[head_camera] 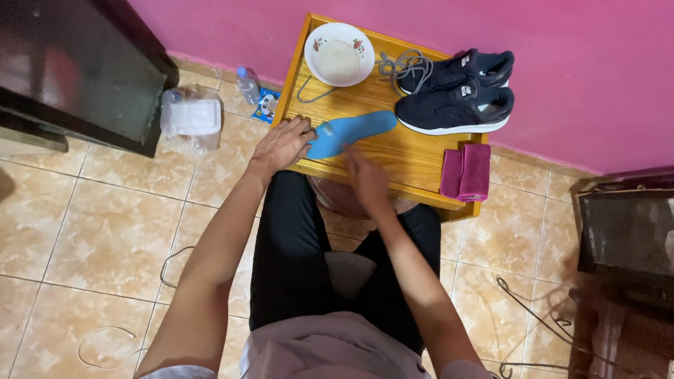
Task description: The person wipes a dark shoe insole with a pink cloth, then uses a toothbrush dipped in a bowl of liquid to scrub the insole thoroughly. The person handles the insole and toothbrush repeatedly to clean the surface.
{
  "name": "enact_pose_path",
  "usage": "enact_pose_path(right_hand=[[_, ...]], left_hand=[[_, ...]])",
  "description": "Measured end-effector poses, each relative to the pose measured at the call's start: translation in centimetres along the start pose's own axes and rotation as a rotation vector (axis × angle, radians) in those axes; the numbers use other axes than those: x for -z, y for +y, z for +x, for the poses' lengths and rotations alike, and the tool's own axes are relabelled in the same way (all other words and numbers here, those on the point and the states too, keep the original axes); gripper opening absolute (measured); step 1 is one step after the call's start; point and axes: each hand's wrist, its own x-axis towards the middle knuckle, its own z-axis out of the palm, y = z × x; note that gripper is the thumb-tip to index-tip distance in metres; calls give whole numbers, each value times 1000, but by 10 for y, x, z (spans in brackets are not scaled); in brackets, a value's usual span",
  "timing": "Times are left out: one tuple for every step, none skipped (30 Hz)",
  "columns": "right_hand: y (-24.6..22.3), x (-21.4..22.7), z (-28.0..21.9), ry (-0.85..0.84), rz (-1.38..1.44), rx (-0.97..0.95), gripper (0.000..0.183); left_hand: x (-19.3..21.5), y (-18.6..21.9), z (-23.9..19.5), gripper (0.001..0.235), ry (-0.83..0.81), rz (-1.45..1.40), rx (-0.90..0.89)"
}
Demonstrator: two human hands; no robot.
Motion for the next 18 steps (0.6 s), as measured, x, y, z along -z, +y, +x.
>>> enact_pose_path(right_hand=[[9, 9, 4, -4, -3, -5, 35], [17, 18, 8, 48, -39, -87, 36], [26, 29, 15, 107, -77, -167, 41], [39, 28, 16, 110, -80, -169, 41], [51, 29, 19, 130, -108, -210, 38], [63, 30, 23, 149, -136, -251, 38], [52, 30, 18, 151, -141, -253, 38], [40, 30, 14, 139, -99, -243, 37], [28, 29, 9, 127, -55, -233, 38], [27, 24, 3, 127, -58, -236, 38], [25, 18, -2, 111, -38, -181, 35], [23, 12, -8, 95, -19, -126, 36], [32, 15, -2, 99, -19, -126, 36], [42, 17, 3, 116, -76, -182, 34], [52, 19, 4, 125, -136, -246, 34], [63, 19, 7, 121, -136, -254, 34], [74, 21, 11, 170, -142, -292, 34], [86, 22, 15, 220, -147, -329, 36]], left_hand=[[-2, -1, 0, 19, -2, -7, 0], [-3, -1, -1, 20, 10, -3, 0], [-4, -3, 3, 20, 28, 4, -3], [-7, -3, 1, 20, 32, 2, -5], [-9, -4, 1, 20, 38, 3, -9], [-11, -5, 0, 19, 45, 3, -13], [-11, -5, 0, 19, 48, -1, -15], [-12, -4, -1, 20, 51, 0, -11], [-13, -5, -2, 20, 53, 3, -8], [-13, -4, -1, 20, 54, -1, -9], [-12, -4, -1, 19, 69, 0, -9], [-11, -4, -1, 17, 84, 0, -9], [-9, -4, -1, 17, 86, 2, -11], [-7, -4, 0, 17, 84, 1, -12], [-7, -1, -1, 17, 76, -9, -15], [-4, 0, -4, 17, 72, -15, -18], [-1, -1, -2, 17, 74, -18, -21], [2, -1, 1, 17, 77, -21, -24]])
